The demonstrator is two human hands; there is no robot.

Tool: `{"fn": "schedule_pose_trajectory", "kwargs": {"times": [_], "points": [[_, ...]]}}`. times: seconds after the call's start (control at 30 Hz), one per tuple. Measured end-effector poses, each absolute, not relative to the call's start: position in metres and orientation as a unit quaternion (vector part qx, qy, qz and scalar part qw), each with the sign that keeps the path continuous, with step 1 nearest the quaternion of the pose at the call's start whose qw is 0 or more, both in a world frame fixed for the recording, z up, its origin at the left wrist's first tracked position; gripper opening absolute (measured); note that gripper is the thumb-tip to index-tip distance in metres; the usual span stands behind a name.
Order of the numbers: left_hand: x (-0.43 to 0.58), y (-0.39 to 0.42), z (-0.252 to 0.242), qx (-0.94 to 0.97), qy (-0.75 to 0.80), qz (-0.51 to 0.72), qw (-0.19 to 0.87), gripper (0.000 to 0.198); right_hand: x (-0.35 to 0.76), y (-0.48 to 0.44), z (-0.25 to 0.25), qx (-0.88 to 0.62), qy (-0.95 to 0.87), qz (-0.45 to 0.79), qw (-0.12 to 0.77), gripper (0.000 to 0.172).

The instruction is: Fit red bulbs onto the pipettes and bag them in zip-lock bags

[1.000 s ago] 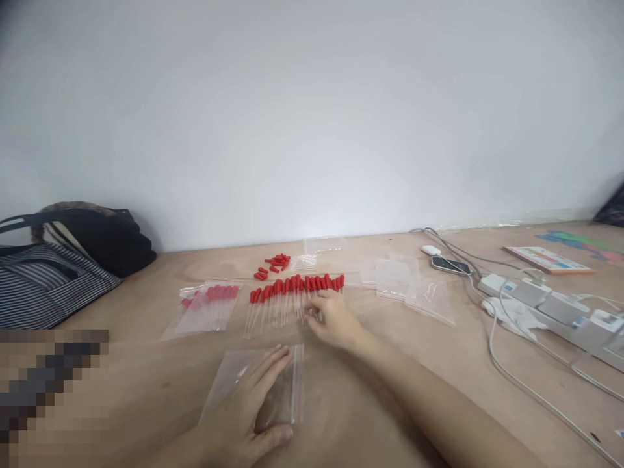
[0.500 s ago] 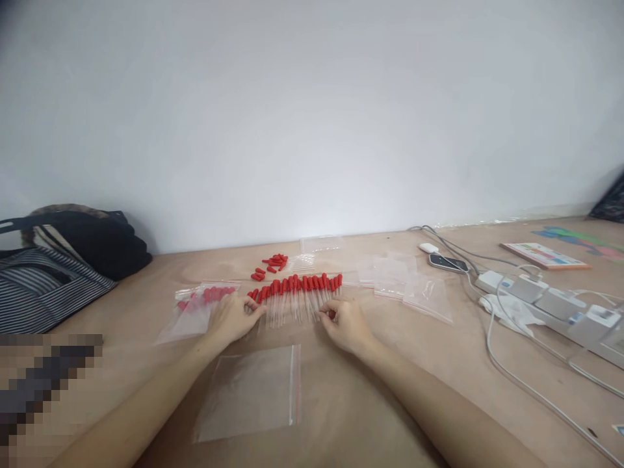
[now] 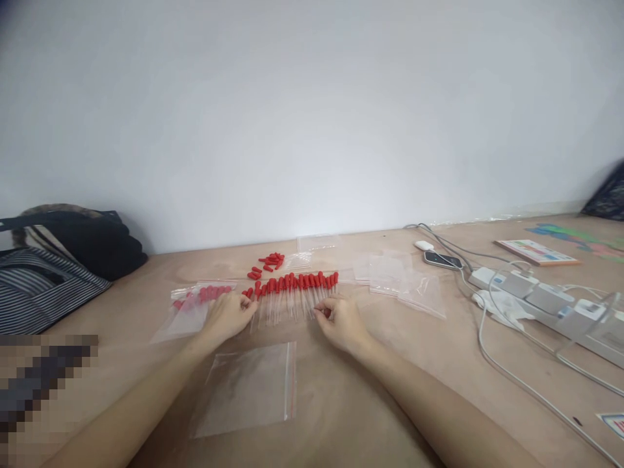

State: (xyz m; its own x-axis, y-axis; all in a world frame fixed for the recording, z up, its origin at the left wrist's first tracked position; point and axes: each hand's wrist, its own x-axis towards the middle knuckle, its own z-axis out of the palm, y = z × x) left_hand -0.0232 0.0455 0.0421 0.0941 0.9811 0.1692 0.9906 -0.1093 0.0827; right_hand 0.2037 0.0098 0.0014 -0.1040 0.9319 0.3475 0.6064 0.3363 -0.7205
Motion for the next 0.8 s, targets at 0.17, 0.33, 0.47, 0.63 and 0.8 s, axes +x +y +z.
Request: {"fn": "schedule_pose_trajectory", "kwargs": {"times": [0.17,0.33,0.47,0.63,0.8], "points": [[-0.016,0.003,0.047,-0.862,-0.48,-0.162,-0.022,0.025,0.196,-0.001,0.006,-0.457,-0.62,0.456,0.446,0.044],[0.001,-0.025,0.05,-0.892,-0.402,-0.163,-0.124,0.018,0.193,-0.01,0.012,-0.372,-0.578,0.605,0.402,0.037],[-0.006,-0.028,0.042,-0.886,-0.393,-0.161,-0.189,0.03,0.209,-0.01,0.012,-0.392,-0.571,0.593,0.411,0.032],[-0.02,-0.032,0.016,-0.884,-0.396,-0.103,-0.227,0.11,0.245,-0.009,0.011,-0.455,-0.563,0.519,0.454,0.027],[-0.013,-0.041,0.01,-0.874,-0.415,-0.091,-0.237,0.111,0.258,-0.009,0.01,-0.47,-0.585,0.503,0.429,0.024]]}}
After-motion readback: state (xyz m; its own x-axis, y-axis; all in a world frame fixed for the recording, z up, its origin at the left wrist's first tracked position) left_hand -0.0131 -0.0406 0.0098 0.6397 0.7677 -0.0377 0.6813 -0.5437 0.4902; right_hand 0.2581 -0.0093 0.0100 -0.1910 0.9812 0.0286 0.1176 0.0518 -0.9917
